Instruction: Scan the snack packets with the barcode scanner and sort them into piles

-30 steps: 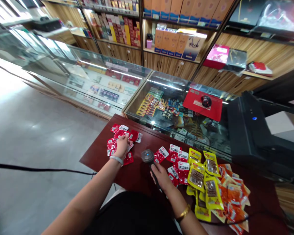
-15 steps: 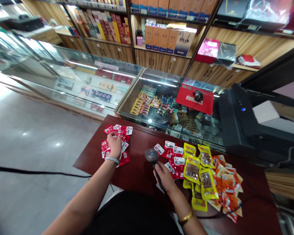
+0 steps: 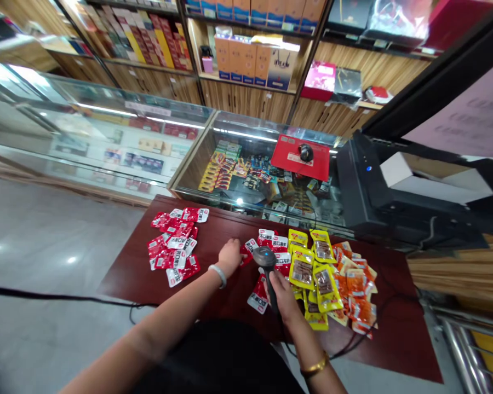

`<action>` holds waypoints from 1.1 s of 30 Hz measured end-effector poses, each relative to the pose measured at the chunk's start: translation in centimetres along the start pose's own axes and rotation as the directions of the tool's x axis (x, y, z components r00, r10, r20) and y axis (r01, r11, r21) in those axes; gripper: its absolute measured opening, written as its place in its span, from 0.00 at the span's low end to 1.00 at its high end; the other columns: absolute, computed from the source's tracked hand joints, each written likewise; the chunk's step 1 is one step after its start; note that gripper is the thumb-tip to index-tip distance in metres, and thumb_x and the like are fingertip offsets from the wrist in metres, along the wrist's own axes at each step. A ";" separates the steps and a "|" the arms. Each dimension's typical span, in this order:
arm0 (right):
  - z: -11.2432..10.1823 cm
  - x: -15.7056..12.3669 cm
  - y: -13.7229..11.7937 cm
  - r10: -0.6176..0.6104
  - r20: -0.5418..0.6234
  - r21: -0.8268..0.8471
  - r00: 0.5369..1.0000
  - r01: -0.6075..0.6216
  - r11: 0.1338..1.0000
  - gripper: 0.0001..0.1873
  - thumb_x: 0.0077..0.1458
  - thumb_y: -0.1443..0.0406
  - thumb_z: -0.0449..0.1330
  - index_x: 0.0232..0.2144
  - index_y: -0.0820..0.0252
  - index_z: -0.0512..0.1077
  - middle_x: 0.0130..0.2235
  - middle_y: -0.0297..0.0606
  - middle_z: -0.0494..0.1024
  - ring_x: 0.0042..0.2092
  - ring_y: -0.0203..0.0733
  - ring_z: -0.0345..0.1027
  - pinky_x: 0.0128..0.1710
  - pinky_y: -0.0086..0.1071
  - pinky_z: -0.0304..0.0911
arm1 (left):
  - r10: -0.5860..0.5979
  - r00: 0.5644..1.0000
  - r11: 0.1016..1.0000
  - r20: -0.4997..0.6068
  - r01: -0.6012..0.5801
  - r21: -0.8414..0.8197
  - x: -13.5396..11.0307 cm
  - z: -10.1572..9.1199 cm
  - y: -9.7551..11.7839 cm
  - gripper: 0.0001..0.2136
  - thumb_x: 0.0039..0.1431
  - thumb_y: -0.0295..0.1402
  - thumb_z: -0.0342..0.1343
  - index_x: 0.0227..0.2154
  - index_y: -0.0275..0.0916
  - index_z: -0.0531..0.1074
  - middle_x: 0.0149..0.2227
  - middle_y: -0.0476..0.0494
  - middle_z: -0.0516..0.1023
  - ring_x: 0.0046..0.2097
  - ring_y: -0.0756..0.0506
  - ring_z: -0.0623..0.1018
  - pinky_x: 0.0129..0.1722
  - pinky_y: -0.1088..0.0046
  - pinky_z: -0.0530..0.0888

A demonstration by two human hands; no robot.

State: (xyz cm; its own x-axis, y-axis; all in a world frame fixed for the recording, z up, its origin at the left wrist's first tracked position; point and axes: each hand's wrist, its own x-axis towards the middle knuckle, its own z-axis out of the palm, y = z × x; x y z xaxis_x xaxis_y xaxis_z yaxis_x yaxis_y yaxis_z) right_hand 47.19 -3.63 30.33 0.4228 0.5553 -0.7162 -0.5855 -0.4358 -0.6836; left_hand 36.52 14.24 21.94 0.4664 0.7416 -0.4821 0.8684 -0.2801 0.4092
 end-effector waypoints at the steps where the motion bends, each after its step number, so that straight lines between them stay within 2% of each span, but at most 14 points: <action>1: -0.1 -0.1 0.3 -0.001 0.004 -0.005 1.000 0.001 1.000 0.29 0.37 0.42 0.70 0.30 0.56 0.69 0.21 0.30 0.73 0.19 0.33 0.60 0.17 0.25 0.53 | -0.010 1.000 0.999 0.029 0.011 -0.041 0.3 -0.2 -0.5 0.13 0.53 0.36 0.64 0.40 0.37 0.71 0.44 0.38 0.76 0.45 0.43 0.77 0.44 0.70 0.70; 4: -0.1 -0.2 1.3 -0.012 0.060 -0.075 0.998 0.016 0.997 0.28 0.41 0.41 0.67 0.28 0.56 0.68 0.20 0.30 0.71 0.19 0.32 0.59 0.17 0.25 0.51 | -0.062 0.997 0.975 0.050 0.071 -0.212 1.1 -0.7 -2.7 0.07 0.57 0.35 0.61 0.34 0.39 0.72 0.34 0.44 0.78 0.37 0.47 0.77 0.38 0.73 0.69; 7: 0.6 -0.3 2.1 -0.036 0.165 -0.194 0.986 0.069 0.979 0.28 0.46 0.40 0.63 0.25 0.57 0.67 0.18 0.28 0.67 0.18 0.31 0.56 0.17 0.26 0.50 | -0.130 0.991 0.913 -0.030 0.108 -0.395 1.0 -1.0 -5.1 0.06 0.57 0.35 0.60 0.31 0.39 0.70 0.27 0.49 0.76 0.29 0.50 0.74 0.31 0.76 0.66; 10: 1.8 -0.1 2.7 -0.041 0.279 -0.267 0.960 0.118 0.956 0.27 0.49 0.39 0.61 0.26 0.57 0.67 0.17 0.27 0.64 0.17 0.31 0.53 0.16 0.26 0.49 | -0.186 0.978 0.851 -0.095 0.112 -0.513 0.2 -1.1 -6.9 0.08 0.55 0.35 0.61 0.28 0.39 0.69 0.24 0.52 0.73 0.26 0.52 0.71 0.28 0.77 0.64; 13: 3.1 0.5 3.3 0.015 0.353 -0.265 0.936 0.085 0.960 0.30 0.48 0.38 0.59 0.32 0.58 0.69 0.16 0.24 0.63 0.15 0.30 0.51 0.14 0.26 0.47 | -0.195 0.968 0.825 -0.158 0.074 -0.561 -0.8 -1.4 -8.0 0.07 0.54 0.33 0.61 0.27 0.39 0.68 0.24 0.53 0.72 0.26 0.52 0.70 0.28 0.77 0.63; 16: 4.2 1.2 3.9 0.049 0.403 -0.266 0.914 0.066 0.962 0.30 0.49 0.39 0.59 0.37 0.58 0.69 0.17 0.24 0.64 0.15 0.29 0.50 0.14 0.25 0.47 | -0.212 0.955 0.825 -0.209 0.060 -0.563 -1.7 -1.9 -9.0 0.06 0.54 0.31 0.60 0.26 0.39 0.67 0.24 0.52 0.71 0.26 0.52 0.70 0.29 0.77 0.63; 19: 5.2 1.7 4.3 0.065 0.410 -0.311 0.910 0.073 0.948 0.30 0.51 0.40 0.59 0.42 0.58 0.70 0.17 0.23 0.64 0.15 0.29 0.51 0.14 0.24 0.47 | -0.261 0.945 0.813 -0.198 0.104 -0.573 -2.5 -3.0 -10.4 0.07 0.55 0.33 0.60 0.28 0.39 0.67 0.24 0.52 0.72 0.26 0.51 0.70 0.28 0.76 0.63; 21: 5.8 1.9 4.4 0.078 0.411 -0.340 0.908 0.073 0.938 0.31 0.51 0.41 0.60 0.44 0.58 0.69 0.17 0.23 0.64 0.15 0.30 0.52 0.14 0.24 0.47 | -0.289 0.930 0.832 -0.226 0.127 -0.541 -3.0 -4.1 -11.5 0.07 0.56 0.36 0.59 0.29 0.40 0.68 0.25 0.51 0.73 0.27 0.50 0.72 0.29 0.75 0.63; 25: 7.0 1.8 4.2 0.100 0.415 -0.369 0.904 0.066 0.927 0.32 0.49 0.41 0.61 0.45 0.59 0.70 0.18 0.25 0.66 0.16 0.30 0.53 0.14 0.24 0.48 | -0.323 0.886 0.908 -0.332 0.191 -0.372 -3.6 -7.2 -13.1 0.06 0.59 0.38 0.57 0.33 0.41 0.69 0.29 0.46 0.76 0.31 0.45 0.75 0.30 0.73 0.62; 29: 7.5 1.8 4.1 0.106 0.408 -0.373 0.907 0.059 0.926 0.32 0.48 0.40 0.61 0.44 0.59 0.71 0.19 0.26 0.66 0.16 0.29 0.53 0.14 0.23 0.49 | -0.291 0.883 0.943 -0.369 0.200 -0.266 -2.6 -9.7 -13.9 0.07 0.61 0.40 0.55 0.34 0.42 0.69 0.32 0.43 0.77 0.35 0.42 0.77 0.31 0.71 0.63; 33: 7.2 1.8 4.1 0.099 0.406 -0.362 0.908 0.060 0.930 0.32 0.49 0.41 0.61 0.45 0.59 0.71 0.19 0.26 0.67 0.16 0.29 0.53 0.14 0.23 0.49 | -0.316 0.880 0.945 -0.355 0.256 -0.205 -1.1 -10.4 -14.6 0.07 0.61 0.39 0.54 0.35 0.41 0.68 0.34 0.40 0.77 0.37 0.40 0.78 0.34 0.70 0.66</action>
State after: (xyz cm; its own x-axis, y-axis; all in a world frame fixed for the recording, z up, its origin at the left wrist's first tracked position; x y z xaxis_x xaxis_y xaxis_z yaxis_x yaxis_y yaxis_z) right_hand 40.56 0.69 27.32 0.0453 0.7490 -0.6611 -0.2689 -0.6282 -0.7301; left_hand 21.55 23.91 24.53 0.0766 0.9574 -0.2783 0.9055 0.0500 0.4214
